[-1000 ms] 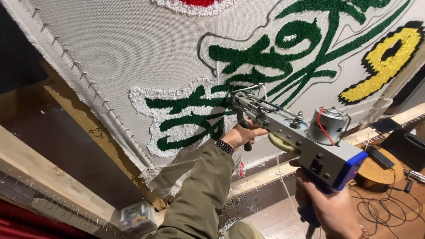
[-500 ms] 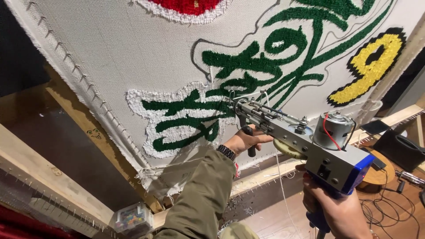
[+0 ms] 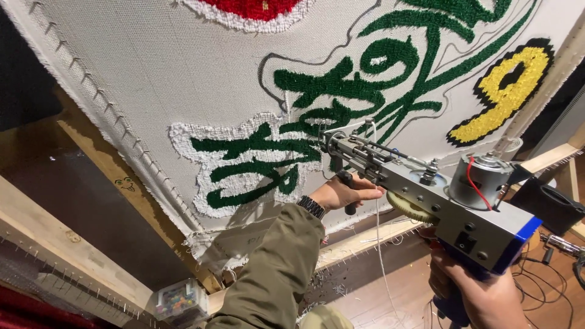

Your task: Threading a tufting gun with yarn and using it to create a design on a rug canvas

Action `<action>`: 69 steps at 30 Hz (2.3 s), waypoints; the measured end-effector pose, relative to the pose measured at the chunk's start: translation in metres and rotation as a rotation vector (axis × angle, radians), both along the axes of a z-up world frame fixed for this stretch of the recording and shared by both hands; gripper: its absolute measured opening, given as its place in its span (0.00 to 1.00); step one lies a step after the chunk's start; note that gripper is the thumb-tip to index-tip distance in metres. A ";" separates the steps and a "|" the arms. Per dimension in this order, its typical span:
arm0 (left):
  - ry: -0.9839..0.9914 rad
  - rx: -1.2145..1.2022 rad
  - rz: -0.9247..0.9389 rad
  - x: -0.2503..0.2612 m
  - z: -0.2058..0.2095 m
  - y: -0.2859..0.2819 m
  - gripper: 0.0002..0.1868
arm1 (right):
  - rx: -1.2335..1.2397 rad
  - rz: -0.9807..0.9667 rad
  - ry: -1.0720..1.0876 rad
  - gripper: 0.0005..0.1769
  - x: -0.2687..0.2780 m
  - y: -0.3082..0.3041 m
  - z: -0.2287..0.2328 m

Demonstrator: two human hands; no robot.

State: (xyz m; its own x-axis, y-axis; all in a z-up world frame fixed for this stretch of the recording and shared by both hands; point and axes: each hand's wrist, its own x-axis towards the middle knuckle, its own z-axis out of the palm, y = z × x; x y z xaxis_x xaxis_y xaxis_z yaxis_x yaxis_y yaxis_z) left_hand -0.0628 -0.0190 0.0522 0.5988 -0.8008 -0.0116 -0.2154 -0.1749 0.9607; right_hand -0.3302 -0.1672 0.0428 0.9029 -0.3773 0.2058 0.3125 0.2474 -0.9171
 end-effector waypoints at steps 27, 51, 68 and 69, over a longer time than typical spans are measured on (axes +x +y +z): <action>0.135 0.030 0.152 0.028 -0.031 0.016 0.19 | 0.005 -0.023 0.172 0.14 0.033 0.036 0.024; 0.150 0.041 0.212 0.018 -0.024 0.020 0.27 | 0.035 -0.034 0.216 0.07 0.034 0.021 0.003; 0.272 -0.175 0.324 0.056 -0.057 0.011 0.14 | -0.133 -0.076 0.362 0.09 0.060 0.024 -0.015; 0.288 -0.192 0.367 0.060 -0.059 0.010 0.13 | -0.157 -0.050 0.462 0.10 0.065 0.018 -0.023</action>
State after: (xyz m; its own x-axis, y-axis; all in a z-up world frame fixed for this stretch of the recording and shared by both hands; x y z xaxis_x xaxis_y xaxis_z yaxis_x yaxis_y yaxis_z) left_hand -0.0027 -0.0092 -0.0066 0.8355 -0.5421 -0.0906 0.1057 -0.0032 0.9944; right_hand -0.2652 -0.1490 0.0203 0.8949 -0.4188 -0.1540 -0.1277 0.0905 -0.9877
